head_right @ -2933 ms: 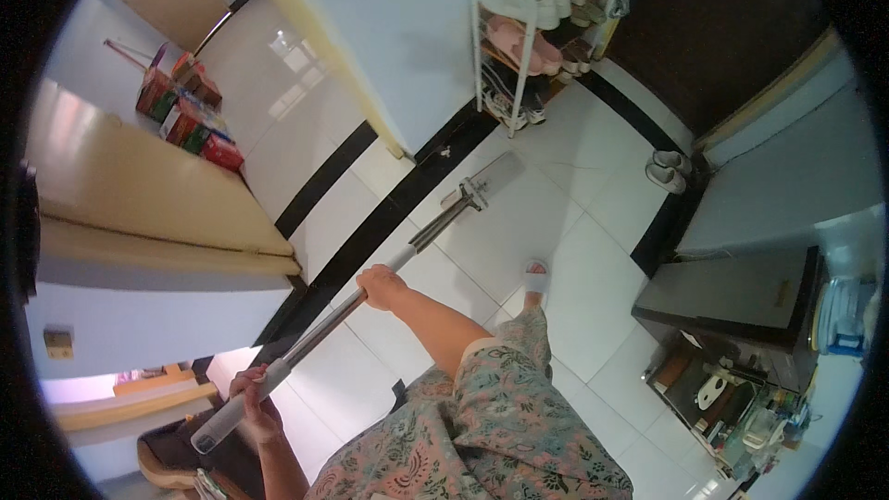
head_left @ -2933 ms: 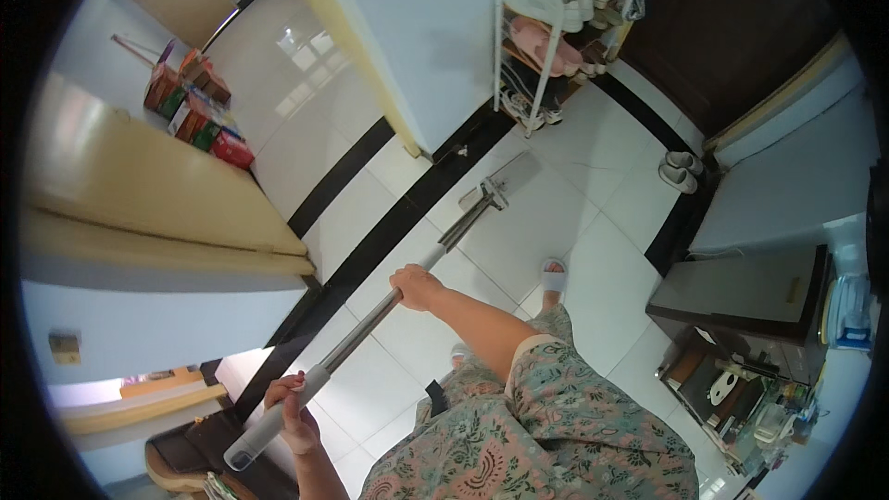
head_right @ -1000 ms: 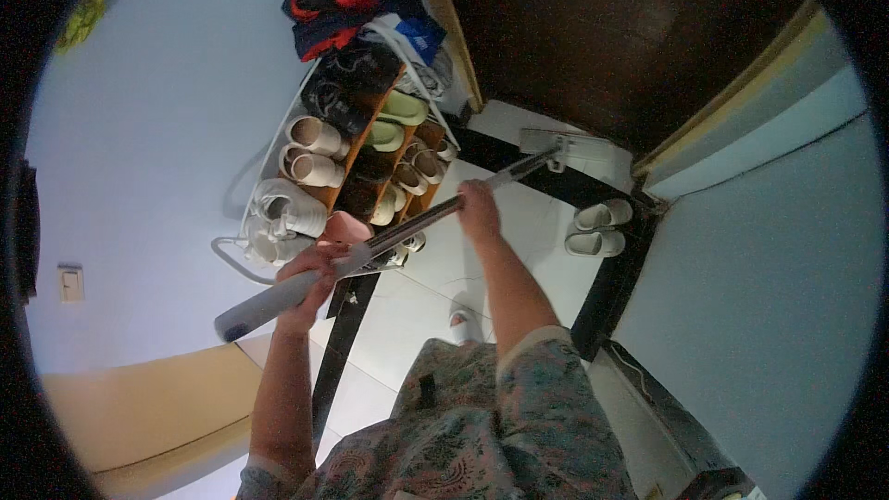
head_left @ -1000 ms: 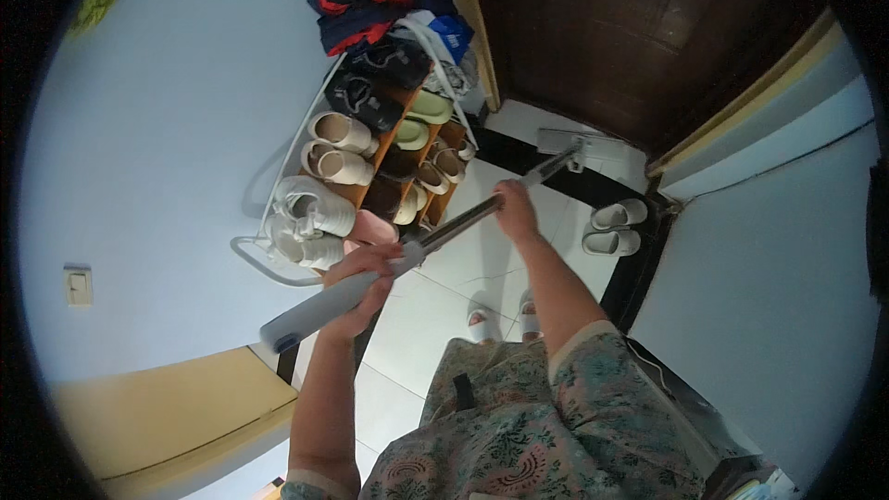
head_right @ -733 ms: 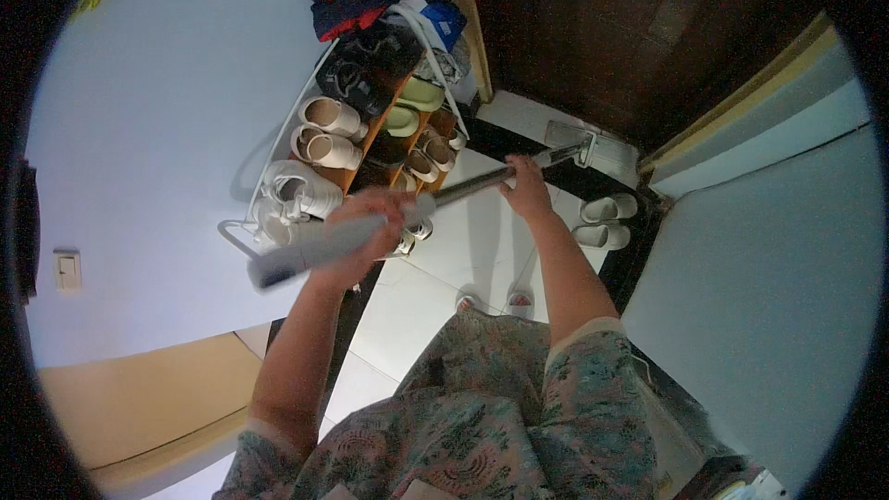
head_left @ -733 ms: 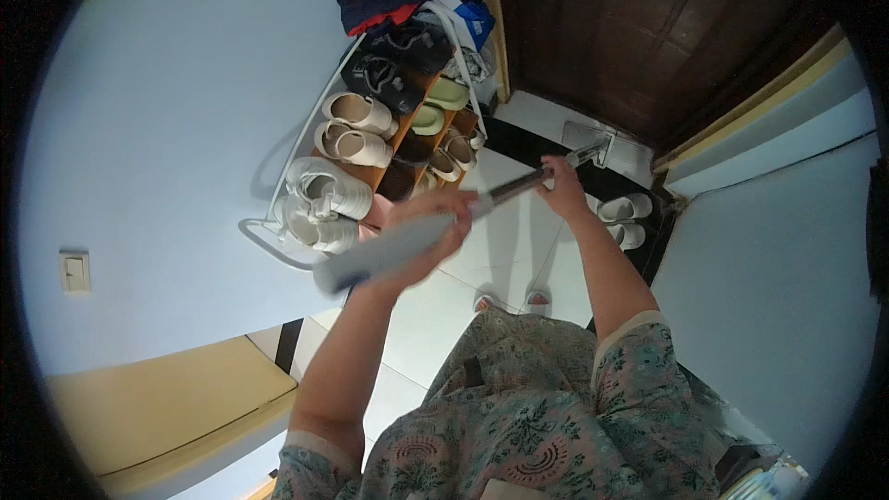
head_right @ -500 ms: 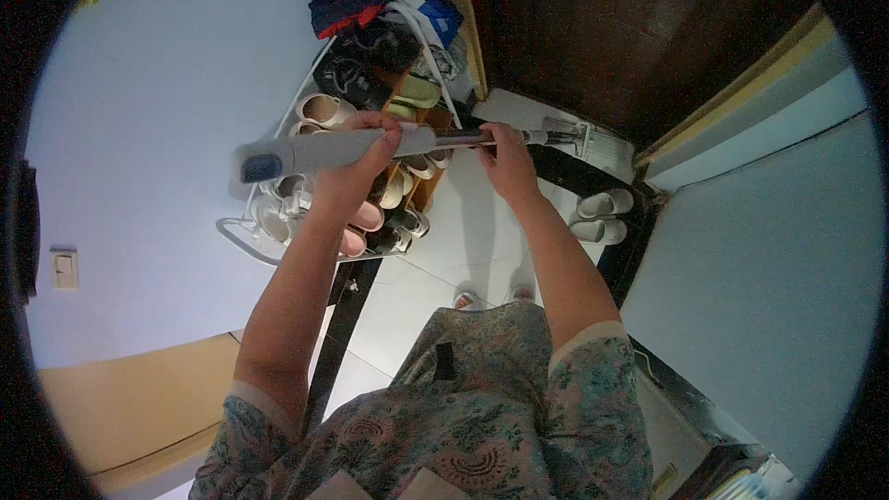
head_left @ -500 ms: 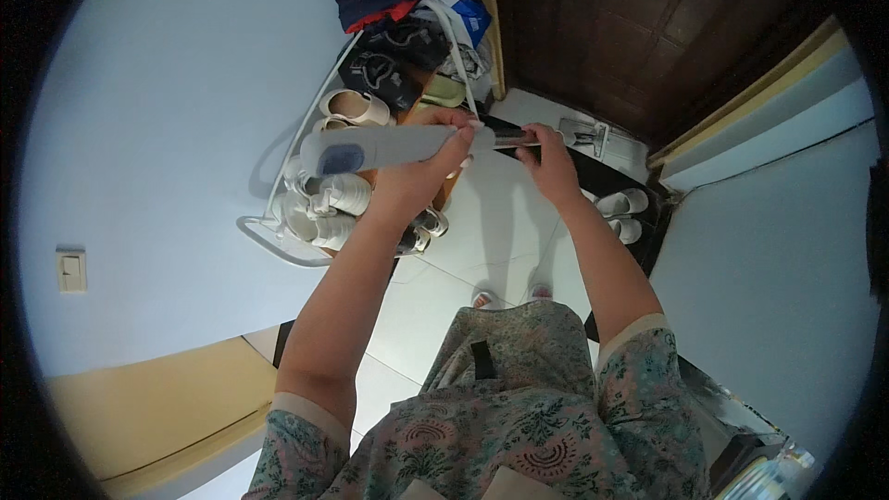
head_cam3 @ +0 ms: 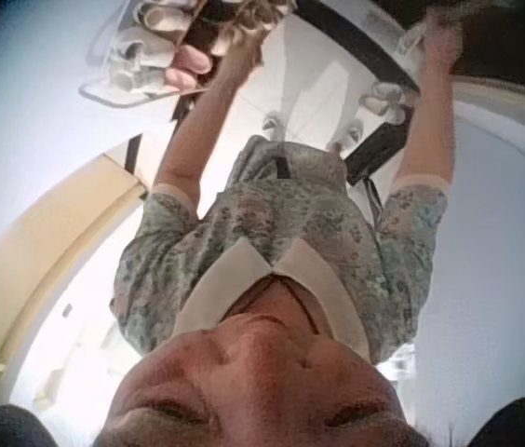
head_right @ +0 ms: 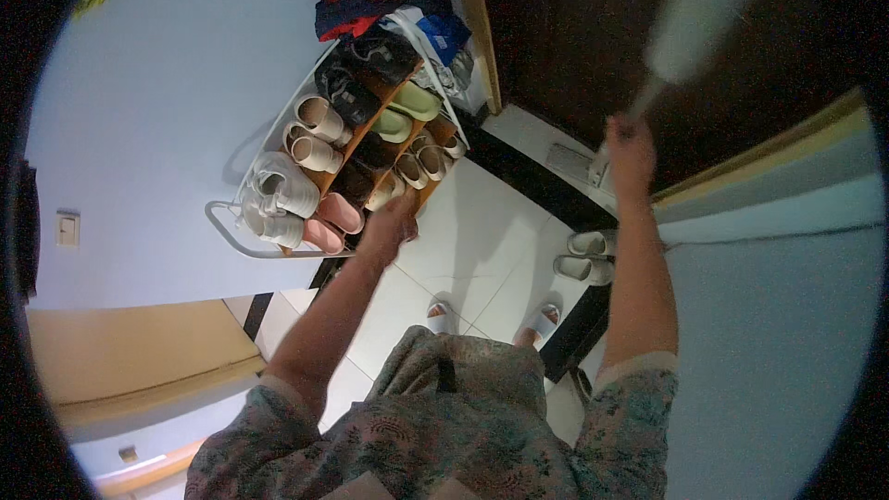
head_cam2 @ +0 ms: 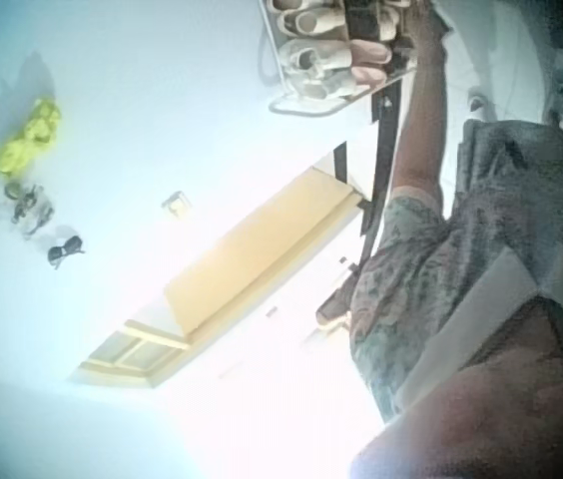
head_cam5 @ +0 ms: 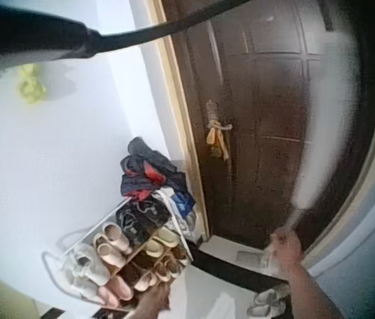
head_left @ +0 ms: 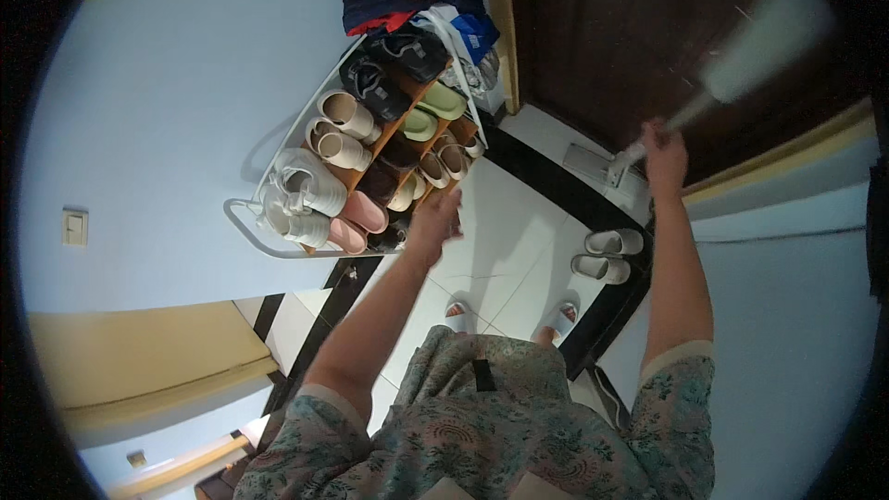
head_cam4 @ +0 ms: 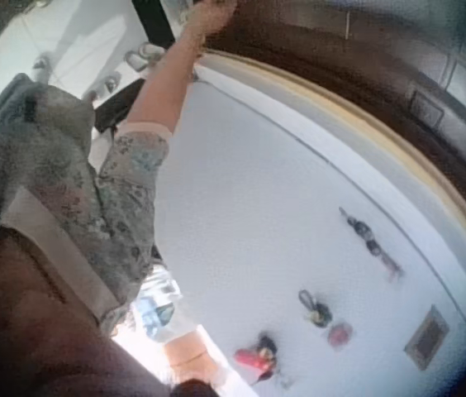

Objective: The person mops the tiled floor in a living room using a flat mop. They move around furniture, including a sofa and a coffee table, and clean near a shoe rack. The person also picks up a red gift box from the floor and places it on the sofa before continuing to mop.

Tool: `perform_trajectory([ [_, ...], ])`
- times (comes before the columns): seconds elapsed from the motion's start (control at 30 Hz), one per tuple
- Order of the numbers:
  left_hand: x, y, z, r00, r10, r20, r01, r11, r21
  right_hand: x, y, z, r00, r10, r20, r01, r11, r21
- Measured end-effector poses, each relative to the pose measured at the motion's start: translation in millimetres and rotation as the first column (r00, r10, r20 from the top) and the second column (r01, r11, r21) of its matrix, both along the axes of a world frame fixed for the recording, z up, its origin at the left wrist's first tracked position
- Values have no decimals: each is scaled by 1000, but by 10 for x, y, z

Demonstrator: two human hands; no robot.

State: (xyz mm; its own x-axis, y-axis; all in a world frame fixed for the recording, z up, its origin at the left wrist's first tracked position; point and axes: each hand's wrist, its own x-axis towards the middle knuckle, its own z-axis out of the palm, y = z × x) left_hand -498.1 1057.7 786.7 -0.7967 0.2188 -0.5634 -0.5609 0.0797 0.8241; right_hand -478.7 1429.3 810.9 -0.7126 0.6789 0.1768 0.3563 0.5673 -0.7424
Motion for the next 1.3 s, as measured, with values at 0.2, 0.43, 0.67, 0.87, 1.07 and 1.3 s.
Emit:
perform_trajectory([
  [0.2,430,164,-1073,958,0,288,20,998,-66,50,653,-433,928,-186,-322,198,980,4],
  [0.43,-47,76,-2264,960,-99,263,120,991,-63,-235,825,-1609,920,-322,-225,335,942,23],
  [0.67,-347,-275,-3715,944,9,331,-5,1000,-12,-764,751,-2407,878,-243,-411,269,963,5],
  [0.87,-607,-391,-5213,950,94,296,-83,995,-49,-1039,1286,-3401,748,-82,-659,174,982,75],
  [1.07,-1060,-695,-5634,958,284,26,-285,952,110,-1119,1627,-4092,782,36,-622,284,869,406],
  [1.3,-1407,-890,-5300,848,474,236,-529,747,402,-1113,2289,-4257,811,-118,-573,480,694,536],
])
